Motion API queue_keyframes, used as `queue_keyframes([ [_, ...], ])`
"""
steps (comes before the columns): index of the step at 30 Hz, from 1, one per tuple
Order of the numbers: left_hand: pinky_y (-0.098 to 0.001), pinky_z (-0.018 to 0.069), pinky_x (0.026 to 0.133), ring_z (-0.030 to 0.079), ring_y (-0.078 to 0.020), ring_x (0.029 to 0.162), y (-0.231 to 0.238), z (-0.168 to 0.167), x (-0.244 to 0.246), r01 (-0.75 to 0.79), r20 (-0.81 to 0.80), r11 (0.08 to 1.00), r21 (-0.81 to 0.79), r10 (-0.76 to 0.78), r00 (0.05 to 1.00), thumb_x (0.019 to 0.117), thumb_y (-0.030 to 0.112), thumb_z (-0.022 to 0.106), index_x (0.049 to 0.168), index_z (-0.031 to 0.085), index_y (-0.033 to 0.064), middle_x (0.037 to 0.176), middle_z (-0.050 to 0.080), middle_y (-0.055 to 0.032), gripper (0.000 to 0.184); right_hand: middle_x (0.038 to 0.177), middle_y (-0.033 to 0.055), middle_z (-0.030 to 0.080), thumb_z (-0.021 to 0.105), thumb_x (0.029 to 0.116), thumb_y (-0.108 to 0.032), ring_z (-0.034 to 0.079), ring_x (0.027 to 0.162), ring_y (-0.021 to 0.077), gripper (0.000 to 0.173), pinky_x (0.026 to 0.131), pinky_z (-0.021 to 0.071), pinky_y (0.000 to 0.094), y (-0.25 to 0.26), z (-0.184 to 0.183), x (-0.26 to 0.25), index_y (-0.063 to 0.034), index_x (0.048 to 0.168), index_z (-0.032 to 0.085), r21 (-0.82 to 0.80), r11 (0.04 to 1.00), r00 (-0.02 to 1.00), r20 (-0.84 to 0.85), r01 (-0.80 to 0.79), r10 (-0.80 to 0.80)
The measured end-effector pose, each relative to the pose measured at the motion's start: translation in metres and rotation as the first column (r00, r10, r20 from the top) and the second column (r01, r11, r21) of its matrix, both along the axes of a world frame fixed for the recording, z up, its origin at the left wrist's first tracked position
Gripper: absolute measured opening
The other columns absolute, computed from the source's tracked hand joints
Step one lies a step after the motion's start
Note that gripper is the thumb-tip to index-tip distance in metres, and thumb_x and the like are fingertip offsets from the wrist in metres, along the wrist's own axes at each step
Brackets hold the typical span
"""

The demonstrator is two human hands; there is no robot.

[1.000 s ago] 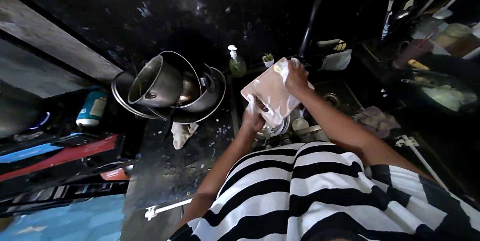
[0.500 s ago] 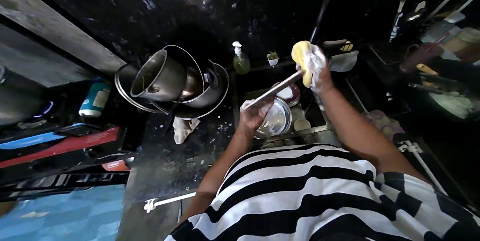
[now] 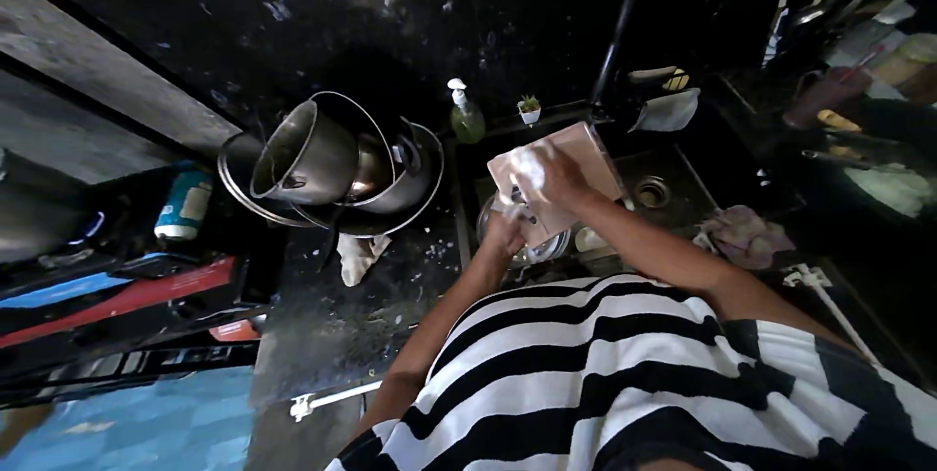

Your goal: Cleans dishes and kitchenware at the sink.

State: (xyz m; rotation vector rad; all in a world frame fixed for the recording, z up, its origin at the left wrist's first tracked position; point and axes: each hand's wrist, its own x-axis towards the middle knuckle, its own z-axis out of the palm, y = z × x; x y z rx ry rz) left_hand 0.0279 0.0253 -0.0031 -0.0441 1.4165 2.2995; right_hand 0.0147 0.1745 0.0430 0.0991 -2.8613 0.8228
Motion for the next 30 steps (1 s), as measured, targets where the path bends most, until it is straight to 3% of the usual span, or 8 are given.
queue_keyframes([
  [4,-0.0371,0.0588,0.073,0.066,-0.018,0.086,-0.004,-0.001,0.001,-0.046,-0.072,0.998,0.039,0.049,0.996,0.0946,-0.011,0.049,0.139,0.043,0.01,0.108,0.064,-0.0093,0.049,0.154,0.0301,0.041,0.061,0.099,-0.012,0.058,0.126,0.0478,0.057,0.103,0.0507,0.0597,0.042,0.003,-0.028,0.0001,0.151,0.042,-0.022,0.924,0.923,0.069,0.381,-0.378],
  [10,-0.0366,0.0586,0.076,0.066,-0.015,0.087,0.003,0.003,-0.001,-0.015,-0.116,1.0,0.021,0.017,0.993,0.1004,-0.003,0.048,0.135,0.046,0.012,0.105,0.065,-0.0053,0.038,0.126,0.0232,0.064,0.065,0.096,-0.014,0.067,0.112,0.0378,0.033,0.092,0.0574,0.0524,-0.028,0.002,-0.011,-0.0004,0.126,0.066,0.044,0.986,0.949,-0.264,-0.164,0.169],
  [13,-0.0369,0.0581,0.073,0.065,-0.0165,0.086,-0.003,0.01,0.0,-0.088,-0.125,0.996,0.0,0.087,0.988,0.0955,-0.009,0.049,0.14,0.043,0.0106,0.109,0.063,-0.008,0.049,0.145,0.0264,0.053,0.06,0.1,-0.013,0.059,0.127,0.0412,0.045,0.105,0.0505,0.0552,0.022,0.009,-0.027,-0.0006,0.142,0.054,0.014,0.99,0.985,-0.101,0.14,-0.138],
  [16,-0.0385,0.0589,0.074,0.066,-0.0174,0.089,-0.003,0.007,0.002,-0.151,-0.105,0.988,0.039,0.154,0.982,0.0914,-0.012,0.049,0.142,0.042,0.0115,0.112,0.064,-0.0085,0.056,0.153,0.0308,0.043,0.06,0.099,-0.012,0.057,0.128,0.0479,0.058,0.103,0.05,0.0597,0.041,0.001,-0.025,0.0002,0.152,0.041,-0.015,0.931,0.93,0.054,0.364,-0.363],
  [21,-0.0406,0.0577,0.075,0.065,-0.0185,0.088,0.002,0.007,-0.007,-0.246,-0.075,0.969,0.027,0.247,0.966,0.0932,-0.007,0.05,0.132,0.046,0.008,0.104,0.063,-0.0089,0.041,0.129,0.0225,0.064,0.061,0.0996,-0.015,0.065,0.118,0.0376,0.033,0.097,0.0555,0.0535,-0.027,-0.02,0.009,-0.0017,0.13,0.065,0.0,0.995,0.983,-0.154,-0.104,0.103],
  [26,-0.0398,0.0582,0.073,0.065,-0.0186,0.088,-0.001,0.015,-0.003,-0.258,-0.067,0.966,0.01,0.259,0.964,0.0923,-0.009,0.049,0.14,0.043,0.0107,0.111,0.062,-0.0099,0.052,0.147,0.0292,0.049,0.058,0.1017,-0.015,0.058,0.126,0.0465,0.049,0.103,0.0499,0.0598,0.044,-0.015,-0.013,0.0011,0.147,0.048,-0.022,0.946,0.946,0.009,0.323,-0.323],
  [28,-0.0406,0.0583,0.075,0.065,-0.0185,0.091,-0.002,0.013,-0.005,-0.261,-0.068,0.965,0.01,0.261,0.963,0.0933,-0.008,0.049,0.14,0.042,0.0113,0.112,0.062,-0.0093,0.051,0.147,0.0304,0.049,0.062,0.0976,-0.011,0.06,0.123,0.0476,0.053,0.1,0.0516,0.0615,0.026,-0.012,-0.002,0.0011,0.147,0.048,-0.043,0.958,0.958,0.027,0.285,-0.284],
  [30,-0.0415,0.0578,0.075,0.065,-0.0194,0.091,0.0,0.01,-0.009,-0.273,-0.067,0.962,0.026,0.274,0.959,0.0923,-0.007,0.048,0.135,0.044,0.0093,0.11,0.062,-0.01,0.046,0.137,0.0273,0.059,0.064,0.0981,-0.017,0.062,0.123,0.0415,0.044,0.101,0.0524,0.0563,-0.015,-0.011,0.017,0.0012,0.138,0.058,-0.04,0.997,0.996,-0.051,0.066,-0.068],
])
